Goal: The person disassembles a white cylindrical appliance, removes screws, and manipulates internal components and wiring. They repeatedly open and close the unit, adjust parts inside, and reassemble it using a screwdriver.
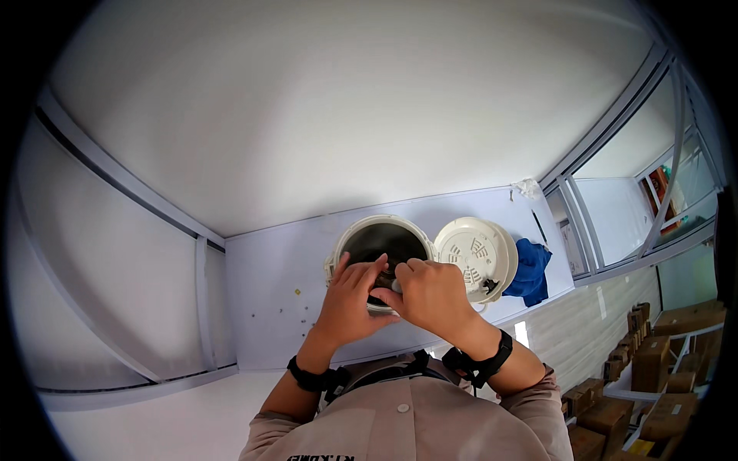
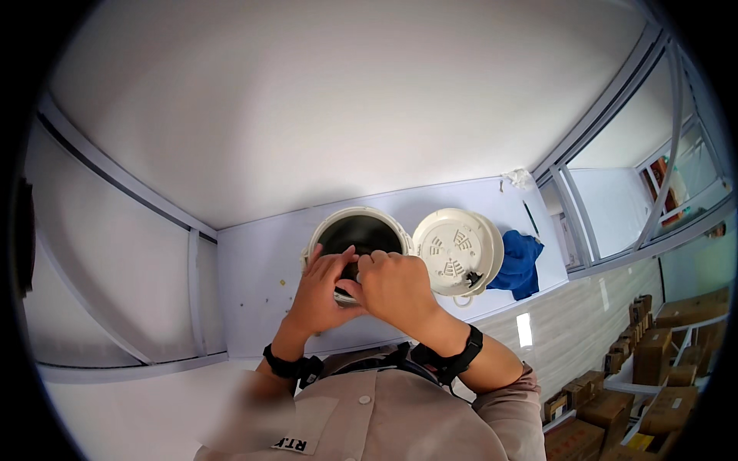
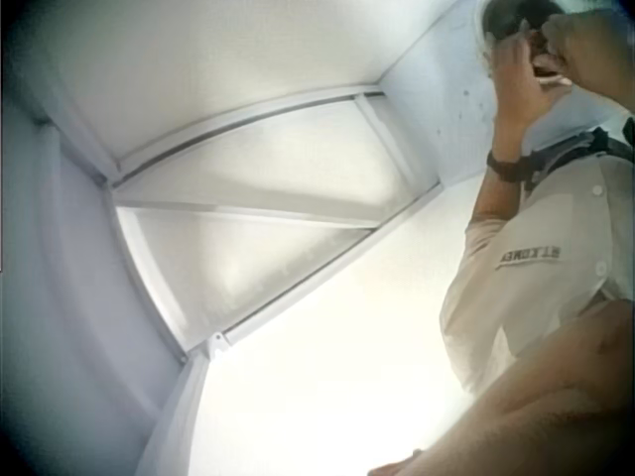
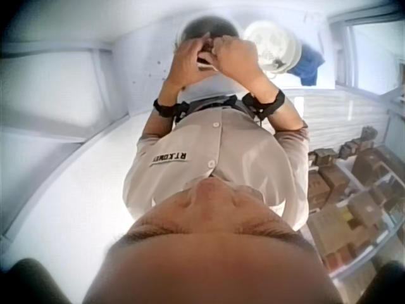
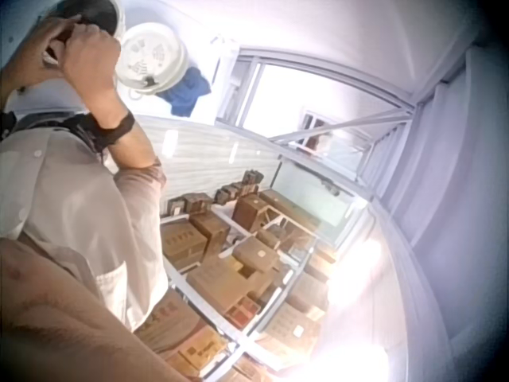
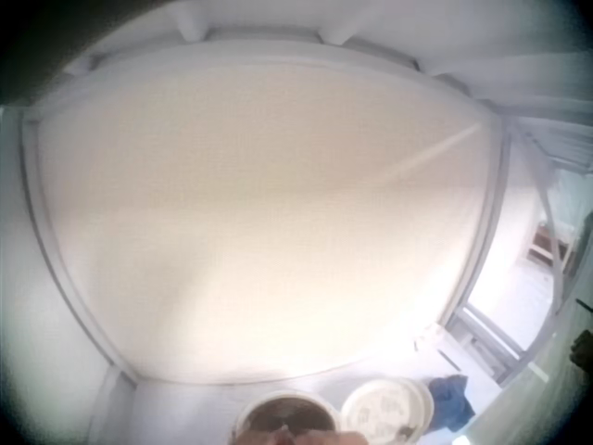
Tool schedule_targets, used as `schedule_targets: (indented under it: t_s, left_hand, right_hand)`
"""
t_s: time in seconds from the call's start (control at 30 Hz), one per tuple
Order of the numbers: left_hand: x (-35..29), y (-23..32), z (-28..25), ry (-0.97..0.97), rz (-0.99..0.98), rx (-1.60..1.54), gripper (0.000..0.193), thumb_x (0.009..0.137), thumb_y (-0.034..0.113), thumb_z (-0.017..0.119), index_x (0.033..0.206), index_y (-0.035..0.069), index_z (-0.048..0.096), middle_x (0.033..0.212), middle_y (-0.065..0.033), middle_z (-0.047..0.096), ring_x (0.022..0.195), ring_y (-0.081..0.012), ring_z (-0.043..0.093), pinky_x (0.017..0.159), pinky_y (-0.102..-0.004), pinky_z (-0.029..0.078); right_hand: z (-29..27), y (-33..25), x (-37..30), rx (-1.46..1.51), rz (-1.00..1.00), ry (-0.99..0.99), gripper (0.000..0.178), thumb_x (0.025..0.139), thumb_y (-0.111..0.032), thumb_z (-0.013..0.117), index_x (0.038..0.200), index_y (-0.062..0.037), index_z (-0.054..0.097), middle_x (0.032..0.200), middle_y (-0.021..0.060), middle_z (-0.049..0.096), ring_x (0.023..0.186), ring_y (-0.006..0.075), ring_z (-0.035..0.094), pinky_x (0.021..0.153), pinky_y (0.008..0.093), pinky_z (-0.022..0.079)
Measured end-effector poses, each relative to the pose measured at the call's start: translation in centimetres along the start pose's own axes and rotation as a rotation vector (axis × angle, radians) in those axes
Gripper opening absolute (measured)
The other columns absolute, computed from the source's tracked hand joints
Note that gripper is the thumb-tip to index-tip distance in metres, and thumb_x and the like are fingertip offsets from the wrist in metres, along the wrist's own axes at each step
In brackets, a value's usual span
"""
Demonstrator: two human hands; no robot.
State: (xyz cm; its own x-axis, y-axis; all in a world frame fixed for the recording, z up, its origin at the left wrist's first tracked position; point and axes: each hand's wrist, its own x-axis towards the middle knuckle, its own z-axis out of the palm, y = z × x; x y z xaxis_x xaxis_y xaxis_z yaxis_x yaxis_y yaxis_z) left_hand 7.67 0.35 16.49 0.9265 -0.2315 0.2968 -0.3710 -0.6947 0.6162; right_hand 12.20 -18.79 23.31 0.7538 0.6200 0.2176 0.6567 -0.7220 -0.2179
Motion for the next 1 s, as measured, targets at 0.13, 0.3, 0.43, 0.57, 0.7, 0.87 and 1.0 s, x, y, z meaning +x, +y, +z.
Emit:
schedule_targets:
  t_s: [0.13,0.3,0.43,0.57,0.7,0.87,1.0]
  left_hand:
    - [-1.3,-0.6,-0.1,0.041,-0.009,0.119,0.093,0.06,0.046,0.099,0.137,0.008,0.063,0.145,-0.0107,0.059,0.144,-0.0361,0.047,0.128,-0.0655,0.019]
    - [-2.5,-2.0,0.3,0.049,0.011,0.212,0.058,0.061,0.043,0.099,0.094,0.012,0.064,0.144,-0.0104,0.059,0.147,-0.042,0.041,0.125,-0.0648,0.026]
    - [-3.2,-3.4,1.5,0.054,0.089,0.138,0.052,0.061,0.036,0.1,0.087,0.011,0.063,0.138,-0.0093,0.061,0.144,-0.0421,0.044,0.118,-0.0599,0.038]
    - [-4.7,-4.2,3.1,0.126,0.09,0.054,0.047,0.062,0.032,0.099,0.084,0.013,0.061,0.122,-0.0023,0.063,0.137,-0.0337,0.049,0.121,-0.0717,0.03]
    - [-6.3,-4.5,4.0,0.222,0.1,0.062,0.045,0.064,0.03,0.098,0.083,0.014,0.061,0.111,-0.0008,0.063,0.128,-0.0317,0.053,0.12,-0.0713,0.03]
    - [-7.2,-4.4,4.5,0.241,0.097,0.081,0.043,0.065,0.028,0.098,0.082,0.014,0.061,0.109,-0.0008,0.064,0.126,-0.0324,0.053,0.116,-0.0631,0.034]
    - [-7.0,-4.2,4.4,0.227,0.14,0.136,0.043,0.066,0.029,0.099,0.082,0.014,0.062,0.111,-0.0023,0.065,0.126,-0.0342,0.053,0.108,-0.0501,0.042]
  right_hand:
    - [0.0,0.4,-0.1,-0.009,0.02,0.063,0.054,0.09,-0.057,0.076,0.075,-0.0066,0.064,0.073,0.0085,0.063,0.059,0.0268,0.066,0.048,0.0393,0.05]
    - [-0.4,0.1,-0.6,0.081,-0.015,0.033,0.056,0.092,-0.042,0.078,0.124,0.0025,0.066,0.097,0.0122,0.065,0.076,0.0305,0.071,0.058,0.038,0.054]
    - [0.3,1.1,-1.5,0.268,-0.139,0.048,0.065,0.088,-0.018,0.078,0.143,0.0045,0.053,0.106,0.0128,0.062,0.084,0.033,0.071,0.066,0.0391,0.056]
    - [-0.5,1.5,-2.0,0.187,-0.182,-0.004,0.05,0.086,-0.014,0.076,0.132,-0.0014,0.061,0.099,0.0096,0.06,0.08,0.0282,0.069,0.064,0.0386,0.055]
    - [-1.3,1.6,-3.0,0.075,-0.175,-0.069,0.025,0.089,-0.021,0.076,0.11,-0.0106,0.066,0.085,0.0037,0.059,0.068,0.022,0.066,0.059,0.036,0.051]
    - [-0.3,2.1,-4.2,0.028,-0.173,-0.031,0.022,0.093,-0.033,0.076,0.096,-0.0139,0.066,0.075,0.0011,0.056,0.058,0.0196,0.062,0.054,0.0348,0.047]
    - [-0.1,1.8,-4.3,0.031,-0.168,-0.028,0.025,0.094,-0.037,0.075,0.097,-0.0144,0.066,0.075,0.0011,0.057,0.056,0.0194,0.061,0.055,0.0343,0.048]
